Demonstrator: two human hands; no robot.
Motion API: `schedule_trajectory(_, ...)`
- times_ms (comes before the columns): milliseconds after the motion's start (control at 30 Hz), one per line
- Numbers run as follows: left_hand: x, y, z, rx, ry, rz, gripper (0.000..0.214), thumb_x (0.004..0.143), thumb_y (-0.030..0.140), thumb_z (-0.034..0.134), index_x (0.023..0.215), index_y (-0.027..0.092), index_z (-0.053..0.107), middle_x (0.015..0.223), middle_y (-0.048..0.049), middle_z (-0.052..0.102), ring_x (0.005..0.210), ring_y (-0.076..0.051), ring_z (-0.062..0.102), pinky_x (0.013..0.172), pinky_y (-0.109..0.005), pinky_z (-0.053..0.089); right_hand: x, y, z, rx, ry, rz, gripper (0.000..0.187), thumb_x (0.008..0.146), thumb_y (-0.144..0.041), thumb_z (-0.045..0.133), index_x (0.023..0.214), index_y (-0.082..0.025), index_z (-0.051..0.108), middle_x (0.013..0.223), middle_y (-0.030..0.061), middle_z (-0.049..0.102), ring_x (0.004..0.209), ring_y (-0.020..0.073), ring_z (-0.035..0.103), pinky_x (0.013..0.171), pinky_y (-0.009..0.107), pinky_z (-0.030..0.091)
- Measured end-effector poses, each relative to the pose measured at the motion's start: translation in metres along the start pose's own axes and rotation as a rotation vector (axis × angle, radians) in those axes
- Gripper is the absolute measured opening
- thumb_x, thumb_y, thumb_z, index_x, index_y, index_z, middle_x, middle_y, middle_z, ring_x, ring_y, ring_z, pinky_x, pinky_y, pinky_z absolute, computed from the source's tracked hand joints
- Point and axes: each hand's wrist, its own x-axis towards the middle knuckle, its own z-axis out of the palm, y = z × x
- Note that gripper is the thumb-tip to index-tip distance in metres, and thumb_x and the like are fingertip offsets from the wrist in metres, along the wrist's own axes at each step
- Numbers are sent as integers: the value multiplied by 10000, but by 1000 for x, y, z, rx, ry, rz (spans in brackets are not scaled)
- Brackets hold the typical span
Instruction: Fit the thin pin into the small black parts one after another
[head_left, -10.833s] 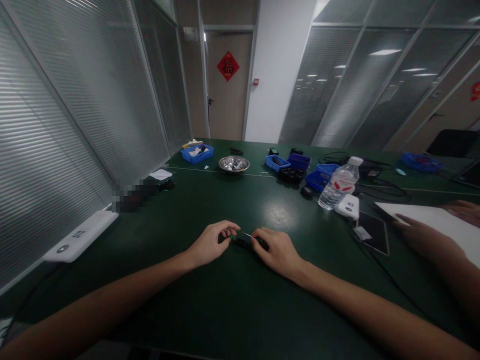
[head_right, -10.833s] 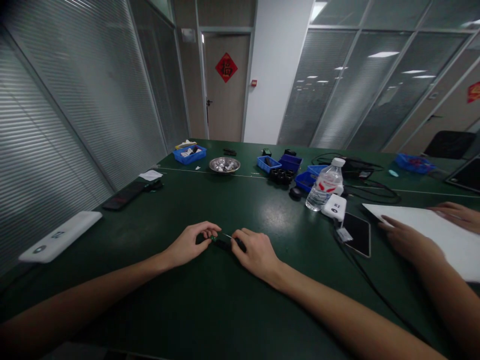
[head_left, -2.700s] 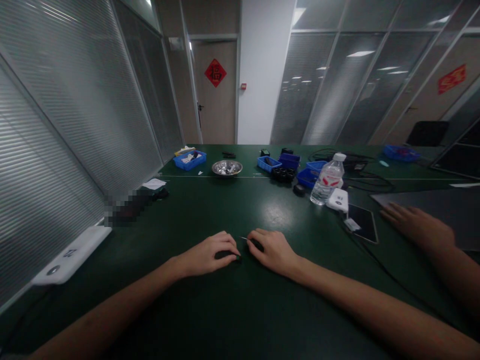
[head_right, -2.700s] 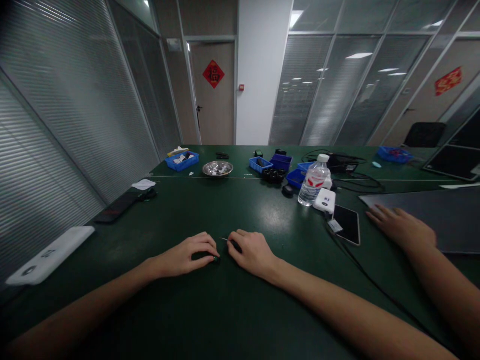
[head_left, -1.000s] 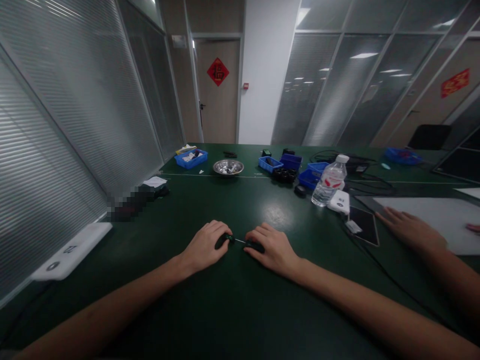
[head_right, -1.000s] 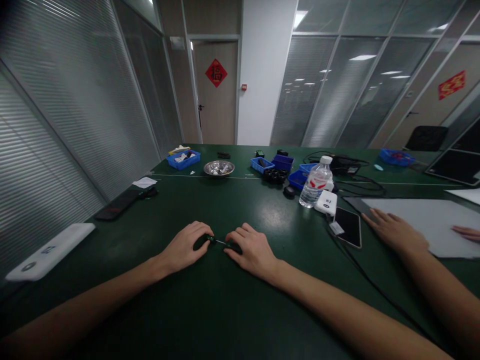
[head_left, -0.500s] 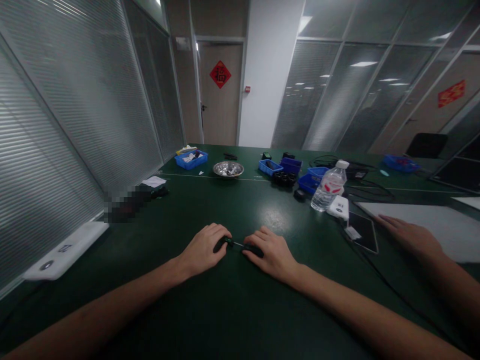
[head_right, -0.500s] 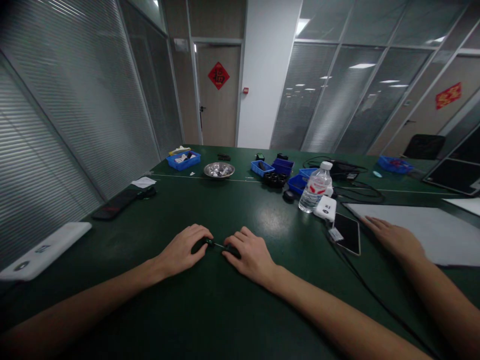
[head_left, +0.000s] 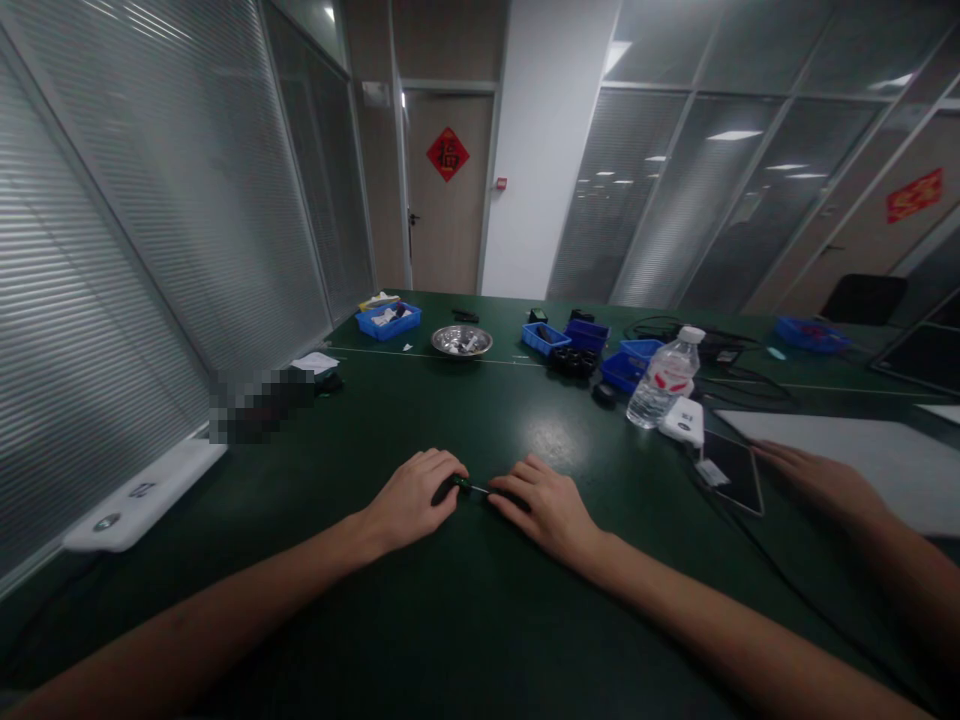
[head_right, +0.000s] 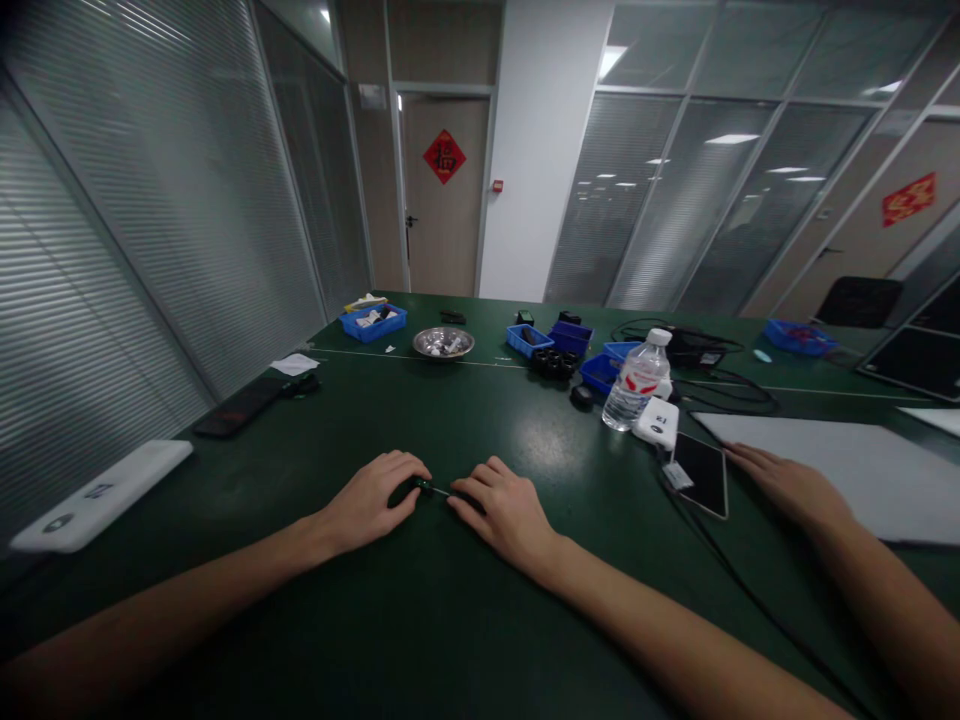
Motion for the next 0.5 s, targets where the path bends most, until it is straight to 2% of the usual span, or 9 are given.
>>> schedule_trajectory(200,0,-1,1,3,9,-7,253,978,196,562,1220,218,633,1184,-47,650,1068,-222,586,941,-385,479,-1,-1,2,-12,33,11,301,989,-427,586,1200,-230,670,1064,81,678,988,239,560,741,331,488)
schedule_trajectory(400,0,-1,1,32,8,3,239,963,199,596,1197,208,646,1155,-40,654,1040,-214,588,924,-378,482,0,-1,4,-19,113,-40,250,902,-328,682,1125,-218,659,1144,101,639,1081,286,533,912,442,473)
schedule_trajectory(500,-1,-2,3,31,8,17,230,969,211,605,1194,215,650,1141,-36,660,1030,-211,592,930,-376,482,0,-1,5,-6,118,-41,204,912,-311,682,1093,-220,656,1144,98,629,1079,283,536,917,448,471)
